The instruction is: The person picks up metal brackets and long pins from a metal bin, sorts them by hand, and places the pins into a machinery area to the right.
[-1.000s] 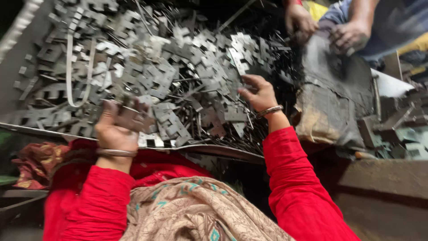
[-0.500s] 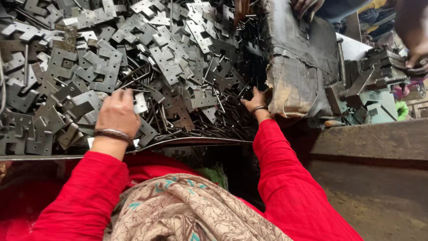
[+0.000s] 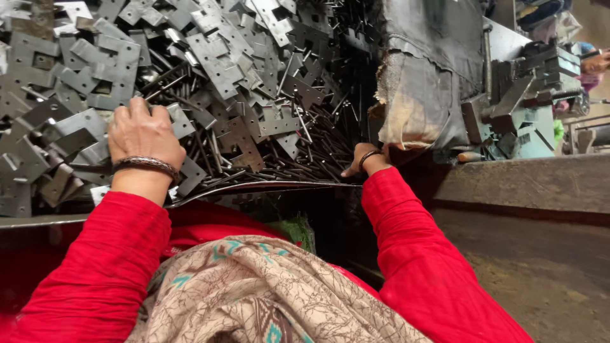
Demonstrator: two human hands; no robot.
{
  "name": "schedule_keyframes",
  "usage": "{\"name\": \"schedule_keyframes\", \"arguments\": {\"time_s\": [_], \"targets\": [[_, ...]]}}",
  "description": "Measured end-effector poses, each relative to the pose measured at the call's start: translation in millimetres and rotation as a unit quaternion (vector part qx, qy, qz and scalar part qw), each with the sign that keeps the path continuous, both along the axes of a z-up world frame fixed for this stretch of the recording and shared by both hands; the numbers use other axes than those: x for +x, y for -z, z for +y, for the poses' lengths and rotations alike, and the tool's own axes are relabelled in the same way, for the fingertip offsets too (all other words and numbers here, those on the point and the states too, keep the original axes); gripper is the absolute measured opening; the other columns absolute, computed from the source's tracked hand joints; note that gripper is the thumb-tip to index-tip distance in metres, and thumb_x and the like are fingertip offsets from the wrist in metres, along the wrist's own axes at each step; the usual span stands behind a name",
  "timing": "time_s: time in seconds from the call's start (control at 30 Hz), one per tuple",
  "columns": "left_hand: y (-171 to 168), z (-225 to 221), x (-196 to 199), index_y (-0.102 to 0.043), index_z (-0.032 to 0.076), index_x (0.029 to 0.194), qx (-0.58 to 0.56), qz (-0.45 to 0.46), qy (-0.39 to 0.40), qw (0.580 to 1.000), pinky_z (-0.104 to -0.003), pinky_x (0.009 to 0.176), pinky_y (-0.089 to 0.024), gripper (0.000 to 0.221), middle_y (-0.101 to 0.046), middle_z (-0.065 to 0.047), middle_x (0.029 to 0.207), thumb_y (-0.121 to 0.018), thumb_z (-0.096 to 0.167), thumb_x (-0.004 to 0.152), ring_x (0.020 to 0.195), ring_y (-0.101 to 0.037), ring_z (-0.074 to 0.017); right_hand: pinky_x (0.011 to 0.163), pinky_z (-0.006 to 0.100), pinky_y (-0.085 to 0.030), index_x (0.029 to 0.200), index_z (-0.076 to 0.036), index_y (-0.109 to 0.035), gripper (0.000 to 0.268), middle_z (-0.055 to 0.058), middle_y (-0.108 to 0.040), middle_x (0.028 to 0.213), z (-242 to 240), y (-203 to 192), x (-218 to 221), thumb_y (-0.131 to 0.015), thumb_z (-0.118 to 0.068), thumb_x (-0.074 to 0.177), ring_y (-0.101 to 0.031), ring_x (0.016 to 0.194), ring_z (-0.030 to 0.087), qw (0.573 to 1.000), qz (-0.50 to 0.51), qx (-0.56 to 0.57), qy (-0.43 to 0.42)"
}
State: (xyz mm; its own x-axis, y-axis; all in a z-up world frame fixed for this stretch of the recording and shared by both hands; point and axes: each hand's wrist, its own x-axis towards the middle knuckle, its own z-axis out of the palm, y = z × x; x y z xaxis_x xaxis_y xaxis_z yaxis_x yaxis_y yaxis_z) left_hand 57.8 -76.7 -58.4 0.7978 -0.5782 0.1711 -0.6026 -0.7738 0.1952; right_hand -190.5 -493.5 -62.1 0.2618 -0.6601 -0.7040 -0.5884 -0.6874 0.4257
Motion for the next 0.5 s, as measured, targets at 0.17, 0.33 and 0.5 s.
{"name": "schedule_keyframes", "arguments": {"time_s": [0.17, 0.33, 0.5], "targets": [[6.1, 4.6, 1.0, -0.075, 0.011, 0.099, 0.06, -0.064, 0.002, 0.996, -0.044, 0.098, -0.048, 0.016, -0.064, -0.01, 0.115, -0.071, 0.021, 0.088, 0.109, -0.058, -0.0308, 0.106, 0.045, -0.047, 0.13, -0.001, -0.066, 0.09, 0.019, -0.067, 0.132, 2.3, 5.2, -13.9, -0.096, -0.05, 0.06, -0.064, 0.124, 0.034, 1.0, -0.014, 0.011, 0.0], [9.1, 14.6, 0.0, -0.071, 0.008, 0.099, -0.034, -0.026, 0.005, 0.999, -0.044, 0.096, -0.049, 0.022, -0.063, -0.012, 0.114, -0.072, 0.018, 0.079, 0.106, -0.059, -0.0324, 0.099, 0.042, -0.055, 0.124, -0.011, -0.07, 0.06, 0.019, -0.071, 0.123, -7.0, 0.6, -23.5, -0.086, -0.025, 0.068, -0.067, 0.116, 0.036, 0.992, -0.118, -0.004, -0.041], [-4.9, 19.8, 1.9, -0.062, -0.003, 0.111, -0.246, 0.019, -0.005, 0.969, -0.047, 0.094, -0.051, 0.017, -0.061, -0.018, 0.117, -0.066, 0.004, 0.095, 0.108, -0.06, -0.0386, 0.092, 0.042, -0.06, 0.107, -0.007, -0.079, 0.027, 0.025, -0.075, 0.108, 28.6, -36.2, -11.2, -0.071, -0.014, 0.082, -0.073, 0.101, 0.038, 0.953, -0.299, -0.033, -0.03]]}}
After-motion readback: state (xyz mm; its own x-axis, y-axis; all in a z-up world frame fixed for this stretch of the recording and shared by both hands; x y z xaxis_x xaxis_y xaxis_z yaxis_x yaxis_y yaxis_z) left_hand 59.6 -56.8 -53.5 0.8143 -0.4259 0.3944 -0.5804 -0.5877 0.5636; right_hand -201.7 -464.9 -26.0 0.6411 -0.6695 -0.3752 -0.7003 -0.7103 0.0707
